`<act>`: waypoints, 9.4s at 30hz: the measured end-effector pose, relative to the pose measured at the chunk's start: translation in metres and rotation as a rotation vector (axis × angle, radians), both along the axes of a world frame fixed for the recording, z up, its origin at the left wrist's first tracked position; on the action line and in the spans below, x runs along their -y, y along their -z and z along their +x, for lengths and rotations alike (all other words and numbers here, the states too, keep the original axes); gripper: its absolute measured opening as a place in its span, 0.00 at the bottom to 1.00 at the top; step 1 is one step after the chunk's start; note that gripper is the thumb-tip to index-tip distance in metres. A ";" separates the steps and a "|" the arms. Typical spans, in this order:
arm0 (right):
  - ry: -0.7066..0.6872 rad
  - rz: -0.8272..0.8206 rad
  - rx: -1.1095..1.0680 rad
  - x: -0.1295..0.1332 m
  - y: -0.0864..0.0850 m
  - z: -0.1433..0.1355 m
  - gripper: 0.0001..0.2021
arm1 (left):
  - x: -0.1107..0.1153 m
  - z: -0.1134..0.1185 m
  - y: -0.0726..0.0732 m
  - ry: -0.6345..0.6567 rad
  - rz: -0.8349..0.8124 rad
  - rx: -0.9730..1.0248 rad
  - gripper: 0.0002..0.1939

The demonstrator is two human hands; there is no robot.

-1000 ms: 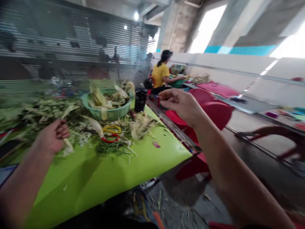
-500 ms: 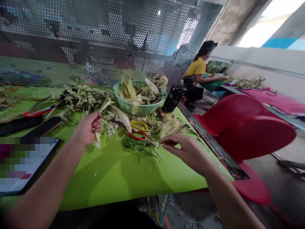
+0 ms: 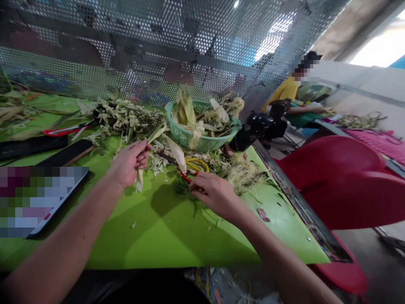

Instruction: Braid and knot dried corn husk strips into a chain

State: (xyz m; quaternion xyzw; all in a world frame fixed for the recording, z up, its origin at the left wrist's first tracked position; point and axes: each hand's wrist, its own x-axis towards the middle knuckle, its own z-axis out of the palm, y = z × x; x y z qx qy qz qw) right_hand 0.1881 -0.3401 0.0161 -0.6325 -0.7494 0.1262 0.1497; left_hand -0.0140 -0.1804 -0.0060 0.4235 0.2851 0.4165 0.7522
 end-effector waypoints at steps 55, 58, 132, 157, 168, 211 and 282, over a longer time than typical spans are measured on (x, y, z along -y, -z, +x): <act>0.192 0.222 -0.707 -0.097 0.004 -0.010 0.07 | 0.018 0.015 0.008 0.309 -0.011 0.096 0.14; 0.162 0.194 -0.745 -0.096 0.004 -0.013 0.06 | 0.021 0.017 0.007 0.384 -0.026 0.125 0.14; -0.002 -0.327 -1.352 -0.070 -0.040 -0.018 0.07 | 0.002 0.012 0.009 0.115 -0.052 -0.103 0.13; 0.091 0.223 -1.268 -0.055 -0.073 0.003 0.08 | 0.007 0.012 0.013 0.149 0.026 -0.154 0.15; 0.134 0.426 -1.344 -0.052 -0.088 0.017 0.04 | 0.009 0.015 0.016 0.088 -0.021 -0.225 0.18; 0.051 0.181 -0.192 -0.076 -0.037 -0.011 0.08 | 0.017 0.010 -0.006 0.106 0.587 -0.549 0.14; -0.350 0.747 0.155 -0.057 -0.015 -0.040 0.10 | 0.016 0.006 -0.017 -0.181 0.883 -0.997 0.10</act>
